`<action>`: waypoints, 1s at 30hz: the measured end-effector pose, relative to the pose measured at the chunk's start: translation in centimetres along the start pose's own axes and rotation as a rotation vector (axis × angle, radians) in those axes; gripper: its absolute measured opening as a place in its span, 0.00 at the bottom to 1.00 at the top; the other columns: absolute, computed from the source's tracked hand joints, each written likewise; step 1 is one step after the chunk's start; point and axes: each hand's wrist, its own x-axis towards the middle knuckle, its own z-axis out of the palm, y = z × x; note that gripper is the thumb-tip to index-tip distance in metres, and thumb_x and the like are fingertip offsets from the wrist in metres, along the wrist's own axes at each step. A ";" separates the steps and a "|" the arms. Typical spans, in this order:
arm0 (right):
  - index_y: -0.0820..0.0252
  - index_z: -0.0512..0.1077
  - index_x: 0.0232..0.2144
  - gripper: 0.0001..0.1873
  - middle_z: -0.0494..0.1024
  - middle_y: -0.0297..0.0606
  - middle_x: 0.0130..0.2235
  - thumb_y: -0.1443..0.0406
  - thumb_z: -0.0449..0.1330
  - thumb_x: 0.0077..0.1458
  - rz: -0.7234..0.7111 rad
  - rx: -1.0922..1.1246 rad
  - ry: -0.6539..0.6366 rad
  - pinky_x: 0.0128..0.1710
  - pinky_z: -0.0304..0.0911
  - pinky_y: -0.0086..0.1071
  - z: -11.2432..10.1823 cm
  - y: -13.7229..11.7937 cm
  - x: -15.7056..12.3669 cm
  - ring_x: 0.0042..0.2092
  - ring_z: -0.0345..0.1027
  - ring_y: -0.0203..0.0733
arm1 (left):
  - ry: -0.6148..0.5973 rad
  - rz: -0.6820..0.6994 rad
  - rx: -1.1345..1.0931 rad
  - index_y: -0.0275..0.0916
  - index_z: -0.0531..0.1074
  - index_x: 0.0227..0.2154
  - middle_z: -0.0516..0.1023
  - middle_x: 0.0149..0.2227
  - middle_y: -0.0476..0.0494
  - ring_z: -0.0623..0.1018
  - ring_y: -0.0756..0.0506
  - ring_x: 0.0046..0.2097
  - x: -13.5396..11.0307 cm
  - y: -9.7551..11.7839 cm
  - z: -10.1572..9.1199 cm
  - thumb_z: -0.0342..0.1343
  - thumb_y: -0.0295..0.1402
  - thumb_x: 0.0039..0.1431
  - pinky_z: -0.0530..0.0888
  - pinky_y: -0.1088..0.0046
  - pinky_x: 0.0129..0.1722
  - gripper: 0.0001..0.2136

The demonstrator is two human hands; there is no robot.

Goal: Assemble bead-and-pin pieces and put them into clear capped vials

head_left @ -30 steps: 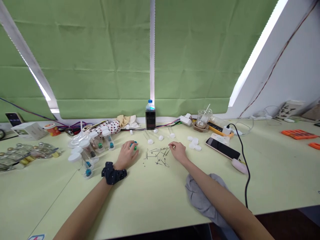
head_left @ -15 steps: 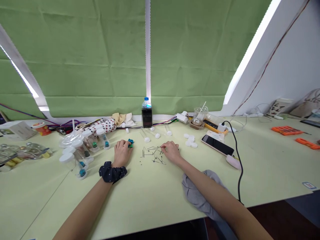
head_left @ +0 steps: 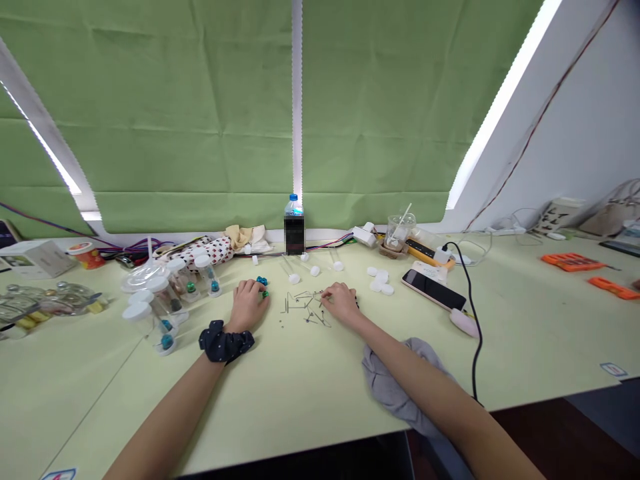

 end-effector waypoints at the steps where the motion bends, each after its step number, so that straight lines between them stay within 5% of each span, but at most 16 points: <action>1: 0.57 0.74 0.30 0.06 0.72 0.38 0.38 0.63 0.58 0.52 -0.011 -0.013 0.002 0.40 0.45 0.36 0.0 -0.1 0.0 0.44 0.59 0.43 | -0.010 0.015 -0.012 0.40 0.67 0.32 0.72 0.36 0.40 0.67 0.38 0.43 0.0 0.1 0.0 0.53 0.30 0.51 0.62 0.61 0.41 0.05; 10: 0.59 0.73 0.27 0.07 0.69 0.39 0.37 0.68 0.55 0.53 -0.003 -0.114 -0.020 0.40 0.44 0.37 1.1 -1.4 -0.3 0.44 0.57 0.44 | -0.059 0.100 -0.177 0.41 0.66 0.33 0.73 0.36 0.42 0.68 0.40 0.44 -0.1 1.1 -0.8 0.50 0.28 0.54 0.64 0.62 0.42 0.04; 19: 0.62 0.70 0.32 0.06 0.64 0.46 0.43 0.64 0.55 0.55 0.025 -0.160 -0.103 0.42 0.47 0.41 1.6 -1.5 -0.2 0.46 0.56 0.49 | -0.179 0.035 -0.511 0.40 0.62 0.34 0.68 0.31 0.48 0.69 0.47 0.32 -0.3 3.6 -0.9 0.47 0.33 0.56 0.67 0.71 0.32 0.04; 30: 0.63 0.66 0.35 0.05 0.65 0.45 0.42 0.71 0.52 0.56 -0.130 -0.118 -0.204 0.39 0.50 0.36 1.0 -1.8 -0.5 0.45 0.58 0.47 | -0.169 -0.037 -0.638 0.40 0.63 0.33 0.68 0.28 0.50 0.68 0.49 0.28 -0.4 4.0 -1.1 0.51 0.35 0.54 0.66 0.73 0.29 0.06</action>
